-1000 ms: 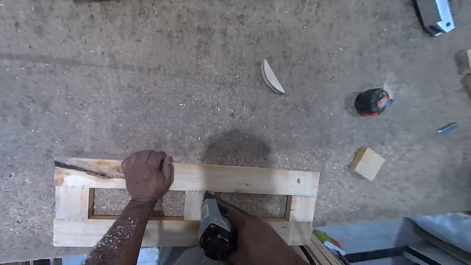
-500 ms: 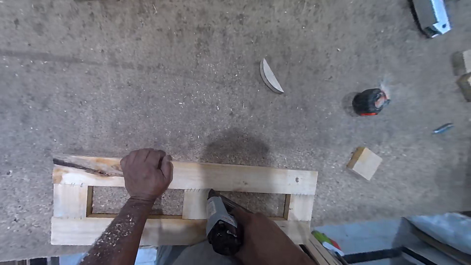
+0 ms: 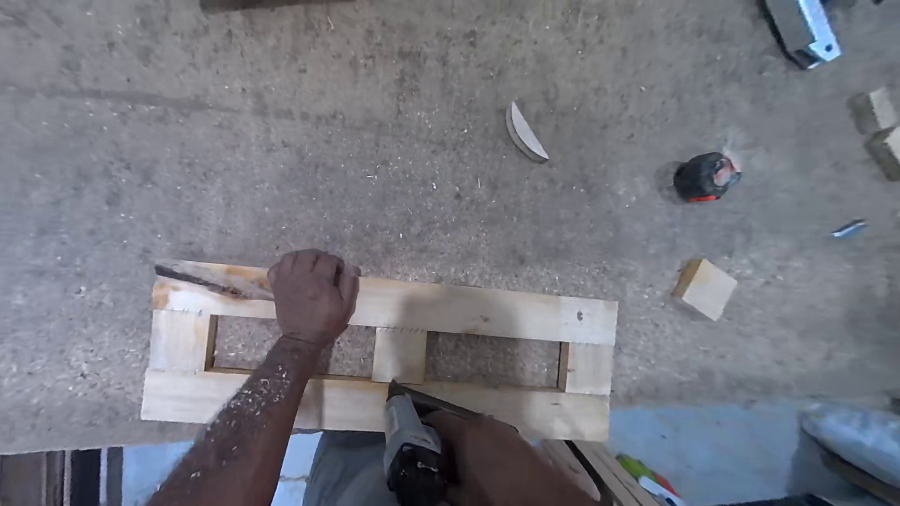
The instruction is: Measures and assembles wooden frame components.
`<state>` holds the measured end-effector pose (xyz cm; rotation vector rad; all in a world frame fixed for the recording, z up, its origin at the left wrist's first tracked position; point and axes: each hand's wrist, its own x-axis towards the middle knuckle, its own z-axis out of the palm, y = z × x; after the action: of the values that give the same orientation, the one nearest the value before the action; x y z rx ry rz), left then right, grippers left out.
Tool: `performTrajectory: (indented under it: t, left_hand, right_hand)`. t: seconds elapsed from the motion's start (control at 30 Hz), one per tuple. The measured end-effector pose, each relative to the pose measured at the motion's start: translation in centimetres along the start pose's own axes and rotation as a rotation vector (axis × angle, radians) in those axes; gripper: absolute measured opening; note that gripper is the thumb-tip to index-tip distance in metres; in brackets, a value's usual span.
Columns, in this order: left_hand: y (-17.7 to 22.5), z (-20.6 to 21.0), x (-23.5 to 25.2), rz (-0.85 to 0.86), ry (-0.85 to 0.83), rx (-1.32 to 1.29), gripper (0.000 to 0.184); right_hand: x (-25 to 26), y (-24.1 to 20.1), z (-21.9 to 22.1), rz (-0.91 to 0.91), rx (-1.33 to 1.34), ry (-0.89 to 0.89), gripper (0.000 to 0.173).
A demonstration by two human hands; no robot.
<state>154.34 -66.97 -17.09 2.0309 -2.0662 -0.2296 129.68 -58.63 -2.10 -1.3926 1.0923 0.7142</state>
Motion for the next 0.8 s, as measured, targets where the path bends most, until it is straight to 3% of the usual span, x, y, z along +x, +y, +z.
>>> performTrajectory:
  t: [0.13, 0.27, 0.8]
  left_hand:
    - [1.6, -1.5, -3.4, 0.004, -0.088, -0.081, 0.058]
    - [1.8, 1.0, -7.6, 0.041, -0.068, -0.044, 0.056]
    - [1.9, 1.6, -7.4, 0.048, -0.041, -0.003, 0.057]
  right_hand:
    - [0.5, -1.9, 0.6, 0.019, -0.042, -0.003, 0.065]
    - [1.3, -2.7, 0.8, 0.033, -0.067, -0.001, 0.067]
    - [0.8, -1.9, 0.4, 0.110, -0.014, -0.018, 0.058]
